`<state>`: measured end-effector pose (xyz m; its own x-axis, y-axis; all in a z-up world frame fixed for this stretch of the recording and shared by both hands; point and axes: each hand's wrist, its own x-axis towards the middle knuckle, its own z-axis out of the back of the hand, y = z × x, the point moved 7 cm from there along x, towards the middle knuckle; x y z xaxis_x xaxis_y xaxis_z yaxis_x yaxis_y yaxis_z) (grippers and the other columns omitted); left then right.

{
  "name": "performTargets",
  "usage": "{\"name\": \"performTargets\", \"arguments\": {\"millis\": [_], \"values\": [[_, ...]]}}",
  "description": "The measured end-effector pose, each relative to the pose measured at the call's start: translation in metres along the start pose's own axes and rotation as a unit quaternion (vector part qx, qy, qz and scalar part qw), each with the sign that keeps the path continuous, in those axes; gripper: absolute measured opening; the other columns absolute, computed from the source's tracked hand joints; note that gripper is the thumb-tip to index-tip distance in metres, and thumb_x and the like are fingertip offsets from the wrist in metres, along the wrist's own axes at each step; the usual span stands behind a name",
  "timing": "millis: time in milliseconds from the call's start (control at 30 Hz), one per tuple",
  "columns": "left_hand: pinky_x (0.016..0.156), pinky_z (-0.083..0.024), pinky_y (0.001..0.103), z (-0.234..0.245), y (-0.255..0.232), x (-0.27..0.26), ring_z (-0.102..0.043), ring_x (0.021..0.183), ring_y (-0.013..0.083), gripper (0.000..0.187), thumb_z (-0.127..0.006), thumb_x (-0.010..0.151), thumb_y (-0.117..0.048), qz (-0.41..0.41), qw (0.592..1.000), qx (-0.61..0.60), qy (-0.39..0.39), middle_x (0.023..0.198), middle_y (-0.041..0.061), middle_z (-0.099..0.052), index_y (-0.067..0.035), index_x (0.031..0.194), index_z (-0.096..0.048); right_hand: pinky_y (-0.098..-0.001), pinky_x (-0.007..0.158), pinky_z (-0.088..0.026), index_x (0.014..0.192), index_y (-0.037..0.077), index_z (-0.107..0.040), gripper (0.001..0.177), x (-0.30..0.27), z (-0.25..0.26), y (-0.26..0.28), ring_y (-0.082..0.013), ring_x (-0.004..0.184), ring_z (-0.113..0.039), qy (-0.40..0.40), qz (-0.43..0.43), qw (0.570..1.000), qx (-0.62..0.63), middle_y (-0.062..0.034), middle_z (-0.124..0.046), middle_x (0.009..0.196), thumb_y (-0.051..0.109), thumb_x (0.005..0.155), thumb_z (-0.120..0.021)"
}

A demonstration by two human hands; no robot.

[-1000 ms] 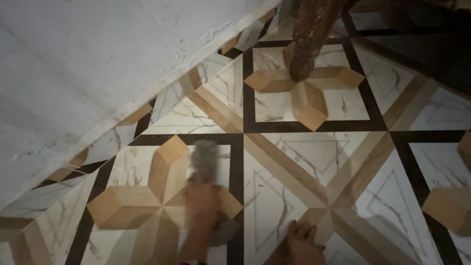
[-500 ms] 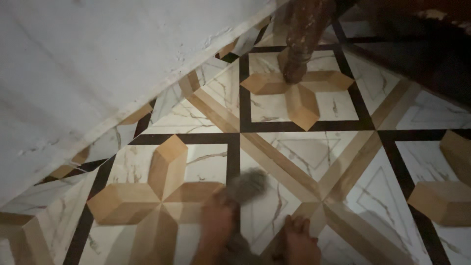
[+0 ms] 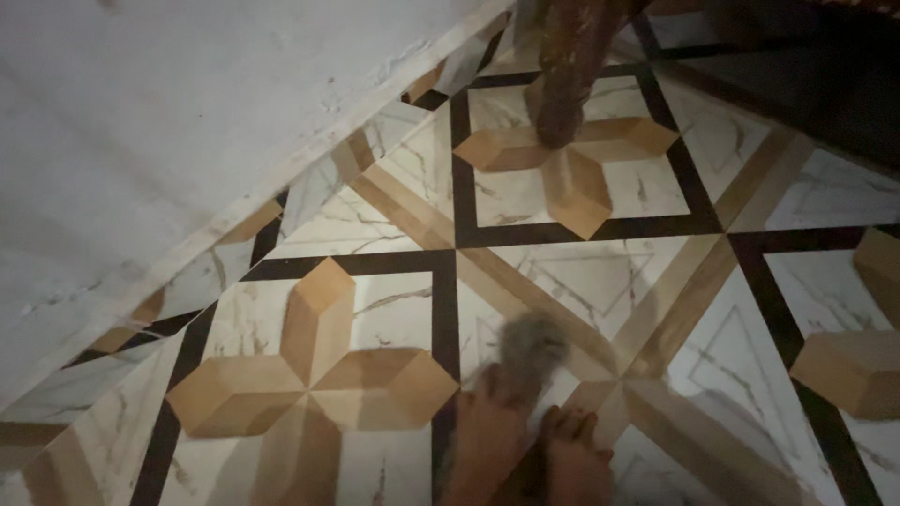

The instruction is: The person scrubs a patterned tile floor using a cloth held in their hands. They move the cloth back and forth across the surface, focusing on the grout lines and the geometric patterns of the tiles.

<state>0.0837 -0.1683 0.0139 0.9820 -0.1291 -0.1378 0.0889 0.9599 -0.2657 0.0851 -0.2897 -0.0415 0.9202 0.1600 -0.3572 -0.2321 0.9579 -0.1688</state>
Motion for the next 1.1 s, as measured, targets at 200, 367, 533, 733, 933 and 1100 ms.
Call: {"name": "performTargets", "arguments": {"millis": [200,367,533,733,933,1100], "values": [[0.096,-0.041,0.064,-0.001,0.016,-0.005,-0.045,0.129,0.0408,0.050,-0.065,0.082,-0.015,-0.013,0.999,0.025,-0.035,0.148,0.015,-0.049,-0.021,0.132,-0.068,-0.0623,0.095,-0.052,0.146,0.020,-0.044,0.053,0.006,-0.021,0.006,-0.0330,0.147,-0.036,-0.047,-0.018,0.999,0.019,-0.0099,-0.043,0.151,0.034,0.095,-0.052],[0.099,-0.043,0.059,0.024,0.106,-0.004,-0.048,0.129,0.0342,0.044,-0.066,0.086,-0.018,0.090,0.992,0.013,-0.086,0.152,0.007,-0.048,-0.023,0.129,-0.070,-0.0699,0.113,-0.033,0.153,0.022,-0.036,0.068,0.029,0.007,0.047,-0.0352,0.153,-0.019,-0.085,0.168,0.981,0.039,-0.0092,-0.023,0.164,0.032,0.091,-0.062],[0.103,-0.043,0.054,0.068,0.171,0.006,-0.042,0.135,0.0337,0.044,-0.071,0.079,-0.022,0.188,0.981,0.031,-0.043,0.155,0.004,-0.045,-0.022,0.122,-0.070,-0.0665,0.121,-0.025,0.162,0.016,-0.021,0.094,0.033,0.085,0.105,-0.0368,0.159,-0.007,0.162,0.184,0.967,0.072,-0.0159,-0.004,0.171,0.035,0.088,-0.076],[0.102,-0.046,0.055,0.104,0.219,0.034,-0.050,0.127,0.0311,0.049,-0.062,0.084,-0.008,0.235,0.962,0.008,-0.141,0.143,0.003,-0.054,-0.032,0.126,-0.072,-0.0869,0.099,-0.030,0.160,0.013,-0.022,0.062,0.058,0.084,0.150,-0.0587,0.150,-0.012,0.144,0.167,0.975,0.038,-0.0258,-0.007,0.169,0.031,0.107,-0.048],[0.100,-0.045,0.057,0.127,0.285,0.074,-0.048,0.130,0.0319,0.043,-0.062,0.085,-0.013,0.285,0.942,0.031,-0.173,0.148,0.004,-0.052,-0.032,0.121,-0.075,-0.0892,0.092,-0.032,0.159,0.018,-0.025,0.058,0.072,0.052,0.156,-0.0631,0.148,-0.013,0.135,0.165,0.977,-0.028,-0.0287,-0.010,0.167,0.037,0.107,-0.043],[0.104,-0.048,0.049,0.134,0.345,0.068,-0.048,0.134,0.0284,0.031,-0.065,0.088,-0.023,0.364,0.926,0.070,-0.077,0.149,0.003,-0.051,-0.018,0.117,-0.074,-0.0899,0.094,-0.029,0.161,0.019,-0.019,0.074,0.077,0.042,0.153,-0.0605,0.150,-0.009,0.164,0.159,0.973,-0.023,-0.0264,-0.005,0.167,0.048,0.101,-0.052]]}}
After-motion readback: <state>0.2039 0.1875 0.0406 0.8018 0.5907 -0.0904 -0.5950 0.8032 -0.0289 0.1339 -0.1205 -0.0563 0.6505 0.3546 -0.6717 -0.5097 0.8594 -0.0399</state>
